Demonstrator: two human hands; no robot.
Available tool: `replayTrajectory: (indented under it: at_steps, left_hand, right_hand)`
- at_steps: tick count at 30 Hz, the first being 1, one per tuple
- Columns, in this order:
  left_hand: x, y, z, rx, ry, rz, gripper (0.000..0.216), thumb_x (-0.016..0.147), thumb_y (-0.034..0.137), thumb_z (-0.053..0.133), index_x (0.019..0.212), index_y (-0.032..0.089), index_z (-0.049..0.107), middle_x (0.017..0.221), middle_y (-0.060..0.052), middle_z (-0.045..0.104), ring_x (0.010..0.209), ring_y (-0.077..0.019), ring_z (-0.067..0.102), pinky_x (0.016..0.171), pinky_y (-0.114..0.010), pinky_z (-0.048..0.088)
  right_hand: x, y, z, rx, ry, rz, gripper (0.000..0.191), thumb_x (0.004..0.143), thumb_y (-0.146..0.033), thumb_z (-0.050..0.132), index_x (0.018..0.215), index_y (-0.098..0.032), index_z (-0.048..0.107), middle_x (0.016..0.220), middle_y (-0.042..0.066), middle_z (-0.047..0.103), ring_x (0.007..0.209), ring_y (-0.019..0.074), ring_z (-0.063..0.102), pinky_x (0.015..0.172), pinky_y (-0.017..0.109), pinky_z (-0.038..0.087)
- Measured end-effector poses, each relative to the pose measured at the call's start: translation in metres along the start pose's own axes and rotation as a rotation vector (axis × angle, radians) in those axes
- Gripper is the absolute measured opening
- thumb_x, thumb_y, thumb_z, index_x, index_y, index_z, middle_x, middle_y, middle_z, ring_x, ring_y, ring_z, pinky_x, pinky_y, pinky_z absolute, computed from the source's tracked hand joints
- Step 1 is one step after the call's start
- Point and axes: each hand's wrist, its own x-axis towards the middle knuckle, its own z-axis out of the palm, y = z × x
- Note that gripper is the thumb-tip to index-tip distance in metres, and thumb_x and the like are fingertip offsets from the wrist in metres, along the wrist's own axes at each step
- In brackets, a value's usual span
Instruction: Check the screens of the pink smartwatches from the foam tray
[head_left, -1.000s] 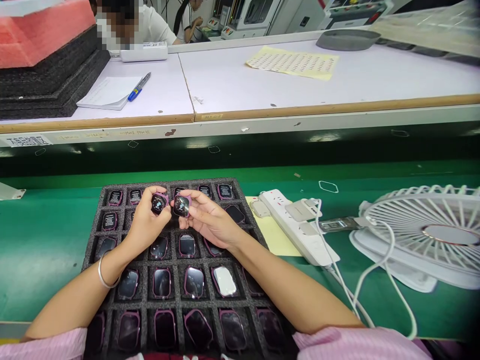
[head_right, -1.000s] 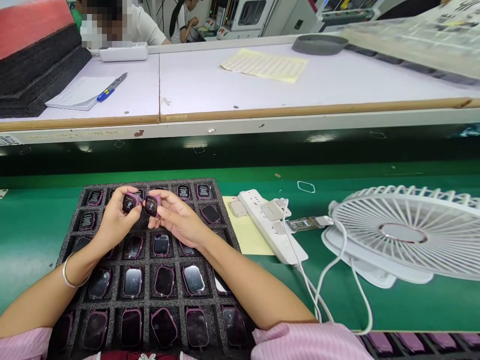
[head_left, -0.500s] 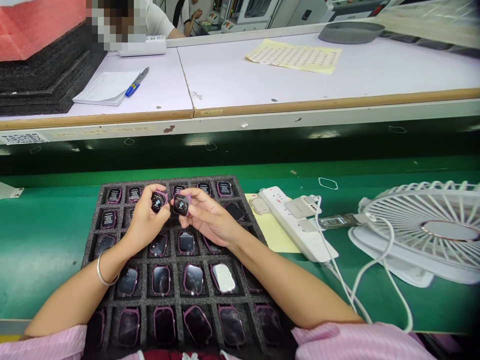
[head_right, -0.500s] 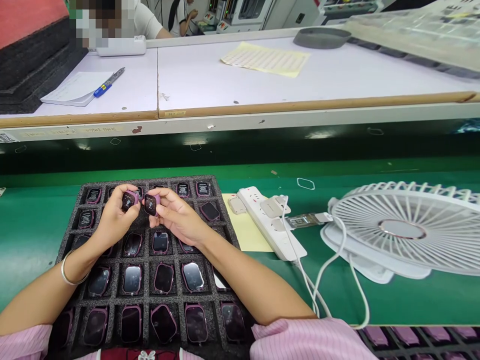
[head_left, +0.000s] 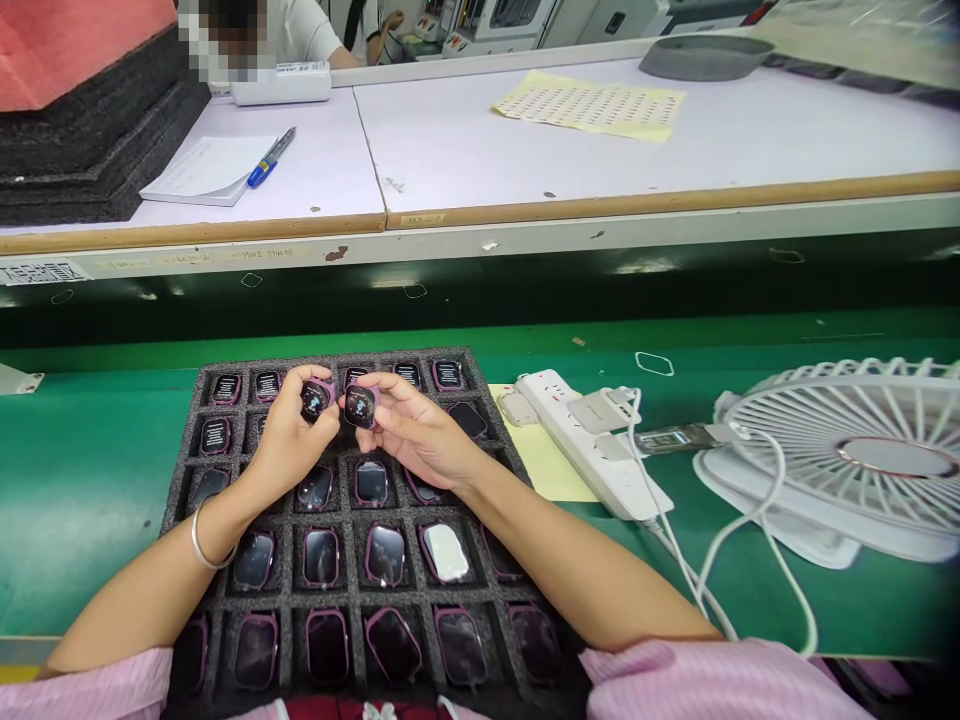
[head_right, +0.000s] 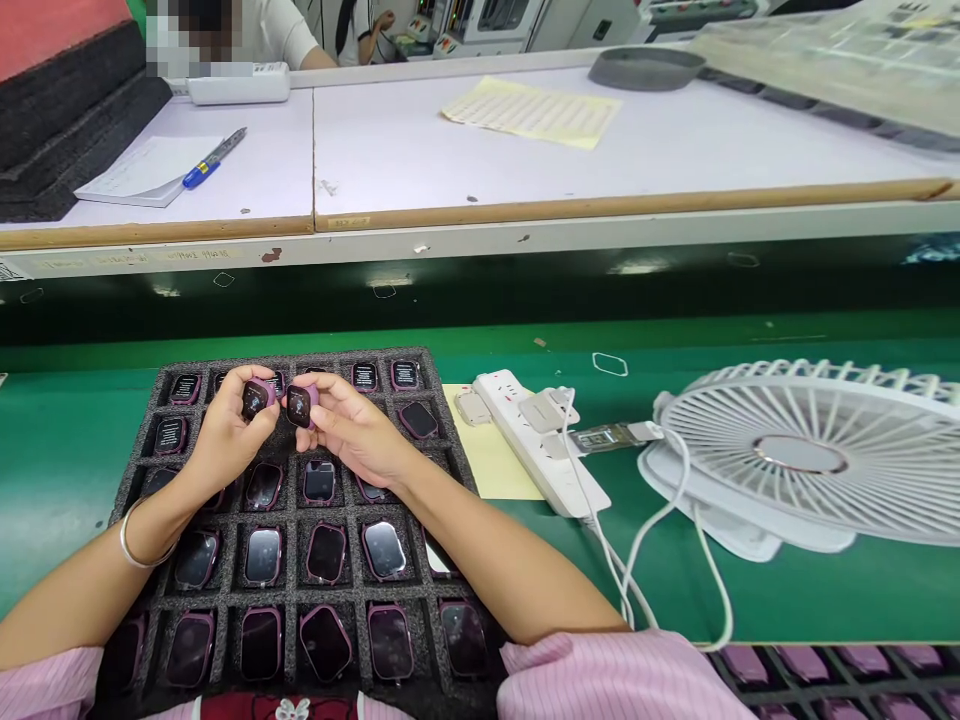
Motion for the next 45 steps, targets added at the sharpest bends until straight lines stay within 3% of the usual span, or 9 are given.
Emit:
replayTrajectory:
  at_steps: [5, 21, 30, 33, 36, 38, 41, 45]
  left_hand:
    - [0.0, 0.001, 0.001, -0.036, -0.006, -0.009, 0.031, 0.082, 0.026, 0.059, 0.112, 0.021, 0.053, 0.096, -0.002, 0.062, 0.088, -0.0174, 0.061, 0.083, -0.031, 0.049]
    - [0.001, -0.001, 0.002, -0.027, -0.021, -0.028, 0.032, 0.082, 0.028, 0.06, 0.112, 0.02, 0.055, 0.097, -0.002, 0.063, 0.087, -0.0174, 0.059, 0.082, -0.032, 0.046]
    - [0.002, -0.001, 0.002, -0.135, -0.037, -0.049, 0.032, 0.078, 0.026, 0.063, 0.109, 0.02, 0.057, 0.098, -0.002, 0.063, 0.093, -0.0181, 0.06, 0.087, -0.032, 0.046]
    - [0.004, 0.0, 0.001, -0.242, -0.037, -0.134, 0.032, 0.075, 0.025, 0.068, 0.106, 0.019, 0.059, 0.097, -0.002, 0.064, 0.09, -0.0165, 0.061, 0.082, -0.029, 0.048]
    - [0.005, 0.003, 0.0, -0.46, -0.07, -0.322, 0.045, 0.074, 0.032, 0.075, 0.113, 0.018, 0.057, 0.088, 0.0, 0.065, 0.065, -0.0104, 0.057, 0.059, -0.023, 0.045]
    - [0.007, 0.006, -0.001, -0.608, -0.092, -0.43, 0.055, 0.073, 0.037, 0.078, 0.119, 0.018, 0.055, 0.083, 0.001, 0.065, 0.055, -0.0083, 0.055, 0.052, -0.021, 0.043]
    - [0.008, 0.009, -0.002, -0.742, -0.088, -0.508, 0.058, 0.073, 0.037, 0.078, 0.123, 0.016, 0.056, 0.08, -0.001, 0.068, 0.058, -0.0126, 0.066, 0.055, -0.023, 0.051]
    - [0.008, 0.011, -0.003, -0.784, -0.088, -0.504, 0.052, 0.074, 0.034, 0.076, 0.119, 0.016, 0.059, 0.086, -0.002, 0.071, 0.061, -0.0172, 0.073, 0.06, -0.029, 0.059]
  right_hand:
    - [0.0, 0.001, 0.0, 0.007, -0.027, 0.007, 0.043, 0.084, -0.037, 0.085, 0.119, -0.027, 0.063, 0.092, -0.003, 0.064, 0.074, 0.0124, 0.067, 0.073, 0.027, 0.051]
    - [0.0, 0.003, -0.002, 0.001, -0.045, -0.014, 0.041, 0.084, -0.036, 0.085, 0.116, -0.026, 0.063, 0.094, -0.002, 0.063, 0.072, 0.0114, 0.065, 0.072, 0.027, 0.052]
    - [0.0, 0.002, -0.003, -0.016, -0.046, -0.012, 0.039, 0.084, -0.036, 0.084, 0.116, -0.026, 0.064, 0.094, -0.002, 0.063, 0.072, 0.0118, 0.064, 0.071, 0.028, 0.051]
    - [0.001, 0.002, -0.003, -0.003, -0.019, -0.014, 0.04, 0.083, -0.035, 0.084, 0.116, -0.026, 0.065, 0.099, -0.001, 0.065, 0.073, 0.0122, 0.065, 0.073, 0.029, 0.052]
    - [0.003, -0.002, -0.006, 0.037, 0.041, 0.025, 0.047, 0.084, -0.033, 0.082, 0.126, -0.026, 0.061, 0.101, 0.002, 0.069, 0.079, 0.0152, 0.069, 0.073, 0.029, 0.051]
    - [0.006, -0.005, -0.009, 0.072, 0.097, 0.048, 0.049, 0.083, -0.03, 0.079, 0.128, -0.024, 0.059, 0.101, 0.004, 0.072, 0.079, 0.0164, 0.07, 0.072, 0.029, 0.051]
    - [0.009, -0.009, -0.014, 0.095, 0.18, 0.032, 0.041, 0.081, -0.029, 0.077, 0.119, -0.022, 0.061, 0.1, 0.006, 0.074, 0.07, 0.0151, 0.066, 0.069, 0.029, 0.05]
    - [0.009, -0.01, -0.015, 0.076, 0.226, 0.004, 0.037, 0.078, -0.026, 0.077, 0.112, -0.022, 0.062, 0.096, 0.005, 0.074, 0.063, 0.0124, 0.059, 0.062, 0.027, 0.047]
